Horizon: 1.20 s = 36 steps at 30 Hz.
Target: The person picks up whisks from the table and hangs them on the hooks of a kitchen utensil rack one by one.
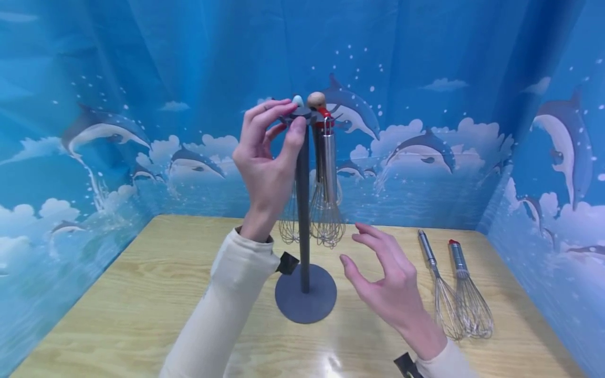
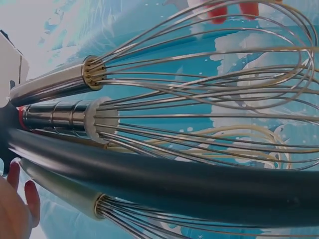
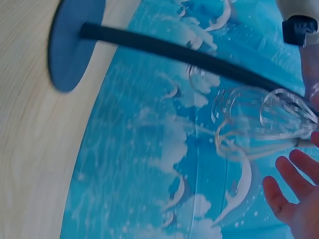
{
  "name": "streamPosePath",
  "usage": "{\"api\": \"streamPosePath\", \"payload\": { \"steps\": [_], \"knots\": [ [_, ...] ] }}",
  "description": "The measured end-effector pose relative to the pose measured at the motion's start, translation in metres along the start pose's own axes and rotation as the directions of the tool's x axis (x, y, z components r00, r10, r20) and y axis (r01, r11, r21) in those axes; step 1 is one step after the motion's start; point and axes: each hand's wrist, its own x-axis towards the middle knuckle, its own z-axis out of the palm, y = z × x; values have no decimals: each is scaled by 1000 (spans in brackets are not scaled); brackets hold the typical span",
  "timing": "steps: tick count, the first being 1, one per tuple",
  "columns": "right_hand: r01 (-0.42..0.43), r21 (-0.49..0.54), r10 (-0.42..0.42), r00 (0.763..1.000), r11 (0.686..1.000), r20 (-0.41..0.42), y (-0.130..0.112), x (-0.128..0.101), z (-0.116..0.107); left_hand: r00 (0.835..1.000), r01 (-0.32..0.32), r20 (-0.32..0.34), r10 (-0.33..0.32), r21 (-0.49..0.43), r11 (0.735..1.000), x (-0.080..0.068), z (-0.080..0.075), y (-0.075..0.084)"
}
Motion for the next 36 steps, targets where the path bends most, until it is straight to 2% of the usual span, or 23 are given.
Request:
{"api": "streamPosePath", "payload": {
  "steps": [6,12,15,18,21,26,30,33,36],
  "knots": [
    [-36,-94,40,998,995,40,19,-9,-24,999,-31,-8,31,-14,999,1,2,0],
    [-120,-197,137,987,973,79,31,-19,-43,999,-46,-13,45,-22,999,1,4,1],
    [-172,-255,206,972,951,114,34,-25,-51,999,-52,-15,52,-22,998,1,5,2],
    [-219,-332,283,946,918,159,36,-30,-56,998,-64,-13,64,-12,998,0,6,3],
    [-263,-410,371,904,873,210,39,-35,-63,996,-83,-11,83,28,996,-1,8,4],
    [-326,-514,521,801,794,296,46,-43,-76,992,-118,-15,122,152,981,-4,9,5],
    [-314,-592,589,728,742,352,54,-51,-86,990,-129,-24,136,199,971,-6,11,6],
    [-285,-654,639,659,701,397,61,-55,-91,988,-138,-37,150,223,965,-8,13,7],
    [-258,-701,687,580,665,438,67,-57,-96,985,-150,-48,167,253,956,-8,15,7]
  ]
}}
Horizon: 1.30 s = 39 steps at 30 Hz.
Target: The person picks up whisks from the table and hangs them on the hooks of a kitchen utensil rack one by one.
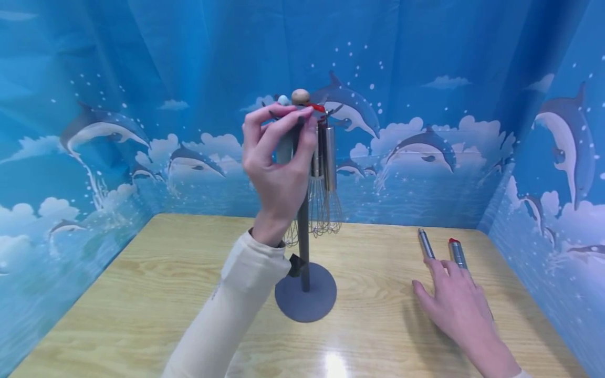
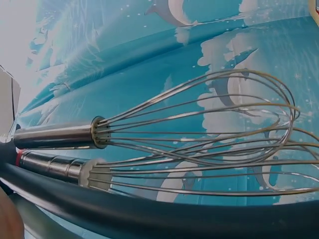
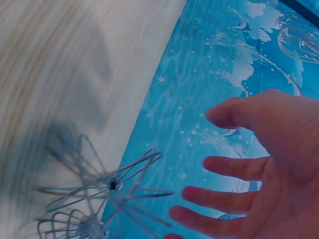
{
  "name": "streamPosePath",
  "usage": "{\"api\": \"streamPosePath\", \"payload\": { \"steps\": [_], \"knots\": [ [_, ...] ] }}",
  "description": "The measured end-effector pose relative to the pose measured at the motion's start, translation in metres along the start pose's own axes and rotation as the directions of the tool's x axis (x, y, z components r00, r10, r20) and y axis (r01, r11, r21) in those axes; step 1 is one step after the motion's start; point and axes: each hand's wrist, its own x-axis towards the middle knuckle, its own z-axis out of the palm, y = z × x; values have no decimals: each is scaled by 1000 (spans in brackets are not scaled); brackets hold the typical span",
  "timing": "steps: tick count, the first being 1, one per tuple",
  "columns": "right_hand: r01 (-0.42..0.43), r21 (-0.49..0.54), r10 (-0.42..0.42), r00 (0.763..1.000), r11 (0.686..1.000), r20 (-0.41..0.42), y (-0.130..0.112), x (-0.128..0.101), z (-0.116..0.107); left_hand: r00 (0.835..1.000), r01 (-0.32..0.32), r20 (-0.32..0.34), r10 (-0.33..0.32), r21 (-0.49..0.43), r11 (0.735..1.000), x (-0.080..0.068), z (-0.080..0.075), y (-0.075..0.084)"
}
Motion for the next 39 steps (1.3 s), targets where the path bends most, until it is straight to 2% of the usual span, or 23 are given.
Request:
{"api": "streamPosePath", "payload": {
  "steps": [8,14,18,22,27,31,35,39],
  "knots": [
    [-45,-80,55,991,996,120,14,1,6,999,-30,-16,32,76,997,-1,3,1],
    [-83,-130,110,971,988,212,22,1,10,999,-36,0,36,168,985,-2,3,4],
    [-105,-146,140,956,984,256,25,1,12,999,-48,19,46,187,981,-3,3,5],
    [-115,-148,153,948,982,278,25,0,12,998,-62,29,58,144,988,-3,1,4],
    [-117,-137,151,950,984,273,22,-1,13,998,-55,20,54,74,996,-3,-4,2],
    [-118,-136,150,954,984,259,21,-1,14,998,-57,-16,57,49,997,-5,-7,-2],
    [-109,-138,140,961,984,239,21,-2,17,996,-77,-57,75,-29,997,-5,-7,-4],
    [-86,-141,114,973,986,201,19,-3,20,995,-66,-84,61,-53,996,-3,-7,-4]
  ]
}}
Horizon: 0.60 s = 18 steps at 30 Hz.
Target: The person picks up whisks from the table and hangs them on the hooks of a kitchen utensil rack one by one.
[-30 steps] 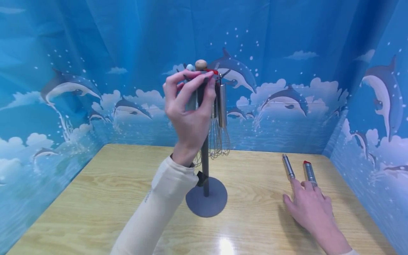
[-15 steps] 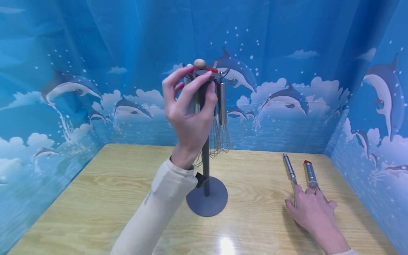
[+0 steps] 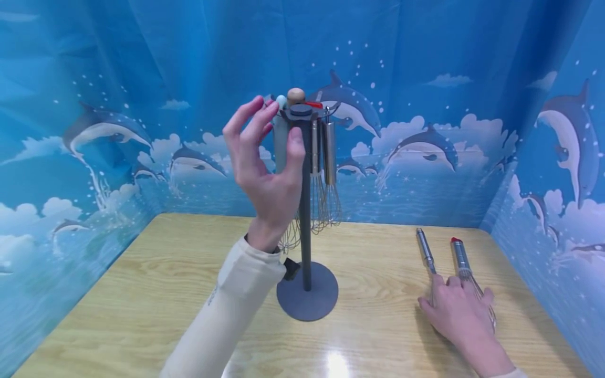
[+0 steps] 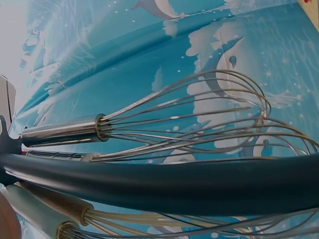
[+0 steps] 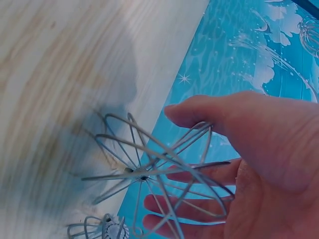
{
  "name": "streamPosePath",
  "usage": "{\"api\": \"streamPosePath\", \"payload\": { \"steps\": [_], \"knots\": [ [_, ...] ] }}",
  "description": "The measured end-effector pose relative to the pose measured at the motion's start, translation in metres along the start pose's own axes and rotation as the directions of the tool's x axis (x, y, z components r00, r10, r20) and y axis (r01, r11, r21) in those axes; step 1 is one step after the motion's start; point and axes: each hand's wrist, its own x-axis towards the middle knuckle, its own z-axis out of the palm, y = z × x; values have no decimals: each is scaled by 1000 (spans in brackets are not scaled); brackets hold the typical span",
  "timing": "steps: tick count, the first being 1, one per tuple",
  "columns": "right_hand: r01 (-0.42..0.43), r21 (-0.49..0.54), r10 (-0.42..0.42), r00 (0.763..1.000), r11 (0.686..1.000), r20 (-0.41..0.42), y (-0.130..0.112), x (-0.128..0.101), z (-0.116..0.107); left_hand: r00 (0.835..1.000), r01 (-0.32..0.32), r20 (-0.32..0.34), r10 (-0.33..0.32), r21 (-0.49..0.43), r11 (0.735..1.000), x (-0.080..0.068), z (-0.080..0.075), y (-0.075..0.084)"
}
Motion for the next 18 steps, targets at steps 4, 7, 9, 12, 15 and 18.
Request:
{"api": "streamPosePath", "payload": {
  "steps": [4,7,9,12,15,18],
  "knots": [
    [49,-25,-50,998,999,-46,-3,1,2,999,45,1,-45,12,999,2,0,0],
    [112,-66,-119,988,991,-102,-6,1,4,997,82,10,-82,2,997,3,1,1],
    [139,-69,-147,981,988,-127,-8,0,5,994,106,18,-106,3,994,4,0,1],
    [147,-20,-148,983,989,-108,-12,-1,7,991,131,35,-131,7,991,5,0,1],
    [123,47,-119,990,991,-72,-17,-1,9,988,145,55,-145,8,989,5,0,0],
    [113,78,-109,992,991,-58,-20,0,10,986,155,68,-155,5,988,5,0,-1]
  ]
}}
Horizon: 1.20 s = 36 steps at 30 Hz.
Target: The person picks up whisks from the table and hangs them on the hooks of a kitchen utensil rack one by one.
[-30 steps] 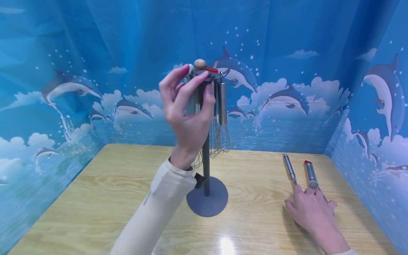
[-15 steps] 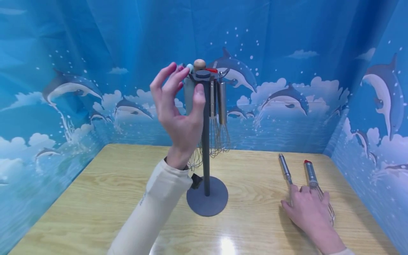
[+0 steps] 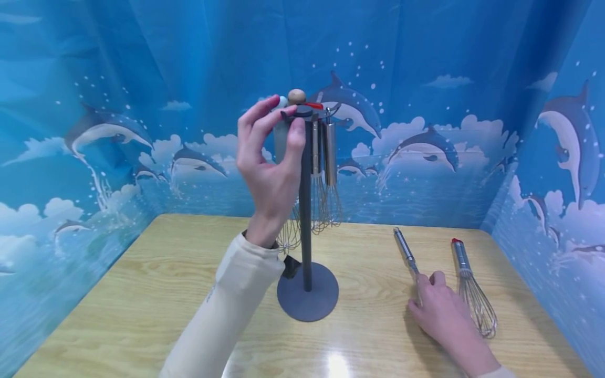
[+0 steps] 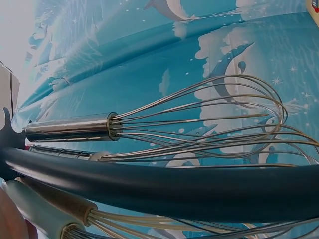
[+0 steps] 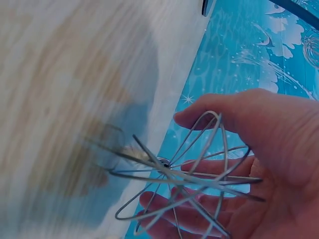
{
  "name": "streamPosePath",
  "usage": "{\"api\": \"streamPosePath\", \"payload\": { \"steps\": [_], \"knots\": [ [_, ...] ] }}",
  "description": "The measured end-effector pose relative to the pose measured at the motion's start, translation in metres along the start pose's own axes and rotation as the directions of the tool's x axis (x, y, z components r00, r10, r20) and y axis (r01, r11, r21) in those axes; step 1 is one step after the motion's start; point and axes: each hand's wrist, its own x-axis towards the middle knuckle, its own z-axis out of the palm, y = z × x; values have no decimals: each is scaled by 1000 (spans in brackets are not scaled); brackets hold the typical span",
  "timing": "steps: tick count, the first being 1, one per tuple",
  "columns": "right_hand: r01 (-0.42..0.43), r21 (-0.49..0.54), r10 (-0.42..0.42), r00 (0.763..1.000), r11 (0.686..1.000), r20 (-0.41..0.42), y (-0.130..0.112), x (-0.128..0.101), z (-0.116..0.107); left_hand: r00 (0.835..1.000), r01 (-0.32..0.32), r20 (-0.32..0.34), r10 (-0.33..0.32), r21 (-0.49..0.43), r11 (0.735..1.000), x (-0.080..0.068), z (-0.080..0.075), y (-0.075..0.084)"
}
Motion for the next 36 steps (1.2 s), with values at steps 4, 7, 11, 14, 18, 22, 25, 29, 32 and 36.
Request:
{"api": "streamPosePath", "payload": {
  "steps": [4,7,11,14,18,22,25,29,32,36],
  "knots": [
    [-2,10,1,1000,1000,28,0,3,2,1000,24,18,-24,-15,1000,0,0,-1],
    [-2,6,1,998,1000,62,1,6,1,999,46,27,-45,-30,998,1,1,0],
    [7,6,-7,997,1000,80,2,8,2,998,55,28,-54,-42,998,1,1,0],
    [3,11,-4,997,1000,80,2,9,1,998,61,28,-60,-46,997,1,1,1],
    [-2,20,1,996,1000,84,3,11,1,997,73,30,-71,-54,996,1,1,1],
    [-4,42,1,996,999,87,5,12,1,996,81,36,-79,-57,995,1,1,2],
    [-30,81,23,996,996,90,5,12,1,995,89,39,-87,-51,995,0,1,2],
    [-71,122,61,995,990,84,4,12,2,995,93,41,-91,-39,995,1,1,1],
    [-84,132,75,995,988,66,3,11,2,995,89,43,-88,-33,995,1,1,1],
    [-88,158,82,996,984,44,3,10,3,996,81,46,-80,-26,996,1,1,1]
  ]
}}
